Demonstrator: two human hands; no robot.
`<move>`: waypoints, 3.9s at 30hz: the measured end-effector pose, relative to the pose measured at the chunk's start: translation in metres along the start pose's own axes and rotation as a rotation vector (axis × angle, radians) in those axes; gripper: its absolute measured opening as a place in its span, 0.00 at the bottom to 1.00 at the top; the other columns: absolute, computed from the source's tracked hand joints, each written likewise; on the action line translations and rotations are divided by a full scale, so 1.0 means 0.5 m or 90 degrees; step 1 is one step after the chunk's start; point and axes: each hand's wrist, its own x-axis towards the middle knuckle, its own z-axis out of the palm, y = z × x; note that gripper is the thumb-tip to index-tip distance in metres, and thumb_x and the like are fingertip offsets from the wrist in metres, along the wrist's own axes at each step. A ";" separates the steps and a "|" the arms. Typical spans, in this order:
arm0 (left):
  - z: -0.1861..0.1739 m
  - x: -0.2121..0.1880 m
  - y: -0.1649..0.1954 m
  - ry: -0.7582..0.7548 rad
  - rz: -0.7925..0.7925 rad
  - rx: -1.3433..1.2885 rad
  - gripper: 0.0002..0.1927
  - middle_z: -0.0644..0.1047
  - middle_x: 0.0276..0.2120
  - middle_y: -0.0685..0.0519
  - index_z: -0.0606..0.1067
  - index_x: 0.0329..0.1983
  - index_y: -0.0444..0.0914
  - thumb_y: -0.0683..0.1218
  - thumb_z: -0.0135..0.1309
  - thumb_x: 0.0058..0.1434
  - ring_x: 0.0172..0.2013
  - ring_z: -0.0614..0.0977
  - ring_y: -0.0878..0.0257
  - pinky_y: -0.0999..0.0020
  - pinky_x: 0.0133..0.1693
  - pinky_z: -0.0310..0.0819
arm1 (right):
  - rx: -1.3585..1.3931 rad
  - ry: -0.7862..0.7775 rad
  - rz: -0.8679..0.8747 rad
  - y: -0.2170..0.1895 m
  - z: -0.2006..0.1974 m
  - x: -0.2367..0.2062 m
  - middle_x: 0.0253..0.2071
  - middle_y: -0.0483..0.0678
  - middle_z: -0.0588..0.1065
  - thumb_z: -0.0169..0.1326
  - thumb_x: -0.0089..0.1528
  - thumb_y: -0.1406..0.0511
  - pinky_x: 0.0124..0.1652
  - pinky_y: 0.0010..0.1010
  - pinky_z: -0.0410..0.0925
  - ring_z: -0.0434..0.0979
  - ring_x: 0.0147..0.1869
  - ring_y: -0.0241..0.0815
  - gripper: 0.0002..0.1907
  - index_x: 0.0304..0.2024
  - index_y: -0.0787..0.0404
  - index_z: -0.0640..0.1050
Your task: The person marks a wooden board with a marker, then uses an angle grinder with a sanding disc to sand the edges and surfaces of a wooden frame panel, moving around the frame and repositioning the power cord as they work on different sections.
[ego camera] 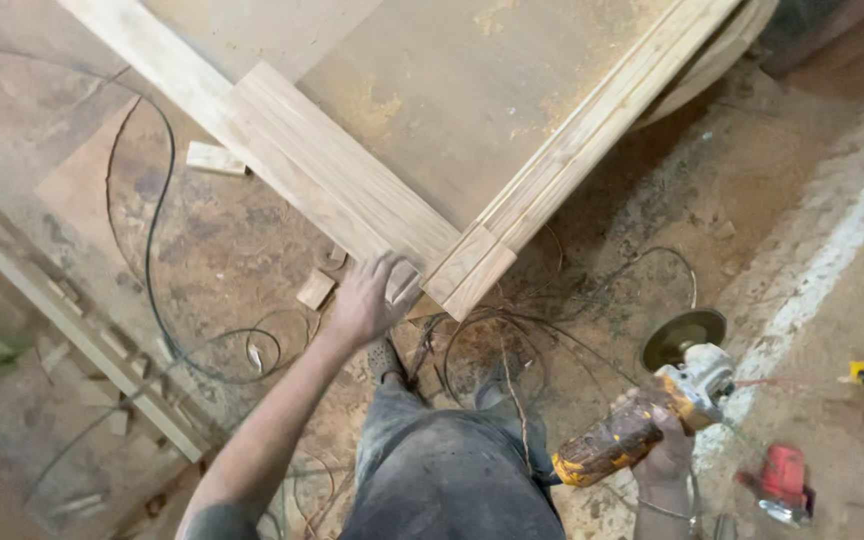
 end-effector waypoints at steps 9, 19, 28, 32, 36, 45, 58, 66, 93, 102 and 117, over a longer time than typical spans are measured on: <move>-0.035 0.297 -0.025 -0.327 0.282 0.478 0.52 0.64 0.62 0.46 0.56 0.71 0.37 0.45 0.68 0.43 0.66 0.62 0.48 0.38 0.69 0.48 | 0.033 0.204 -0.136 0.020 -0.049 -0.111 0.47 0.53 0.77 0.58 0.65 0.56 0.50 0.49 0.73 0.79 0.47 0.54 0.24 0.59 0.58 0.71; 0.018 0.258 -0.023 -0.243 0.296 0.441 0.42 0.67 0.61 0.44 0.60 0.69 0.35 0.44 0.64 0.52 0.66 0.65 0.46 0.36 0.69 0.50 | 0.052 0.315 -0.079 -0.019 -0.117 -0.117 0.52 0.42 0.75 0.56 0.65 0.52 0.56 0.46 0.68 0.74 0.56 0.44 0.26 0.63 0.52 0.72; 0.063 -0.059 0.239 -0.261 -0.192 -0.171 0.28 0.75 0.60 0.49 0.73 0.56 0.41 0.50 0.63 0.50 0.73 0.59 0.45 0.46 0.73 0.50 | -0.112 0.177 -0.086 -0.116 -0.064 -0.044 0.48 0.43 0.74 0.57 0.69 0.58 0.53 0.36 0.69 0.75 0.53 0.40 0.18 0.58 0.58 0.72; 0.134 -0.133 0.386 -0.309 0.020 -0.465 0.42 0.74 0.61 0.40 0.70 0.65 0.35 0.63 0.65 0.54 0.62 0.74 0.47 0.56 0.62 0.66 | -0.111 0.024 0.069 -0.190 0.092 0.031 0.41 0.47 0.73 0.58 0.69 0.61 0.41 0.39 0.72 0.75 0.43 0.43 0.16 0.55 0.61 0.72; 0.236 -0.119 0.415 -0.541 0.186 -0.843 0.54 0.74 0.57 0.39 0.62 0.65 0.32 0.65 0.68 0.42 0.57 0.76 0.47 0.56 0.57 0.71 | -0.260 0.045 0.082 -0.206 0.293 0.067 0.42 0.51 0.76 0.55 0.63 0.62 0.43 0.41 0.75 0.79 0.42 0.47 0.21 0.58 0.62 0.74; 0.252 -0.214 0.064 -0.472 0.134 -0.166 0.19 0.82 0.41 0.45 0.80 0.50 0.47 0.59 0.53 0.62 0.44 0.82 0.45 0.44 0.41 0.74 | -0.408 -0.043 0.048 -0.311 0.535 0.146 0.44 0.52 0.76 0.56 0.64 0.64 0.48 0.47 0.76 0.80 0.47 0.49 0.19 0.56 0.63 0.72; 0.010 -0.259 0.204 -0.496 0.257 -0.835 0.15 0.82 0.46 0.47 0.79 0.53 0.39 0.50 0.52 0.69 0.48 0.83 0.50 0.57 0.50 0.76 | -1.188 -0.223 0.696 -0.163 0.791 0.220 0.23 0.48 0.78 0.68 0.49 0.61 0.27 0.35 0.67 0.72 0.26 0.39 0.18 0.35 0.68 0.82; 0.011 -0.274 0.181 -0.514 0.139 -0.900 0.15 0.83 0.43 0.46 0.79 0.53 0.39 0.50 0.52 0.69 0.46 0.85 0.51 0.58 0.48 0.77 | -1.275 -0.342 0.822 -0.037 0.912 0.246 0.25 0.49 0.82 0.68 0.48 0.53 0.31 0.35 0.71 0.79 0.28 0.40 0.23 0.30 0.68 0.85; -0.013 -0.237 0.165 -0.537 0.101 -0.865 0.13 0.83 0.45 0.47 0.81 0.51 0.40 0.48 0.53 0.68 0.48 0.85 0.52 0.58 0.50 0.78 | -1.174 -0.208 0.787 -0.101 0.869 0.284 0.24 0.54 0.82 0.69 0.49 0.54 0.29 0.36 0.72 0.80 0.26 0.45 0.23 0.29 0.69 0.84; -0.002 -0.241 0.173 -0.510 0.099 -0.872 0.13 0.81 0.43 0.46 0.80 0.51 0.39 0.48 0.54 0.68 0.47 0.83 0.50 0.57 0.48 0.77 | -1.320 -0.290 0.789 -0.070 0.878 0.311 0.24 0.51 0.81 0.69 0.47 0.49 0.31 0.36 0.71 0.80 0.28 0.42 0.26 0.27 0.68 0.85; -0.021 -0.217 0.169 -0.548 0.096 -0.851 0.13 0.82 0.47 0.46 0.80 0.51 0.38 0.47 0.52 0.68 0.50 0.83 0.51 0.58 0.51 0.76 | -1.191 -0.221 0.755 -0.073 0.841 0.276 0.28 0.49 0.82 0.68 0.48 0.54 0.33 0.35 0.73 0.80 0.29 0.41 0.25 0.42 0.60 0.81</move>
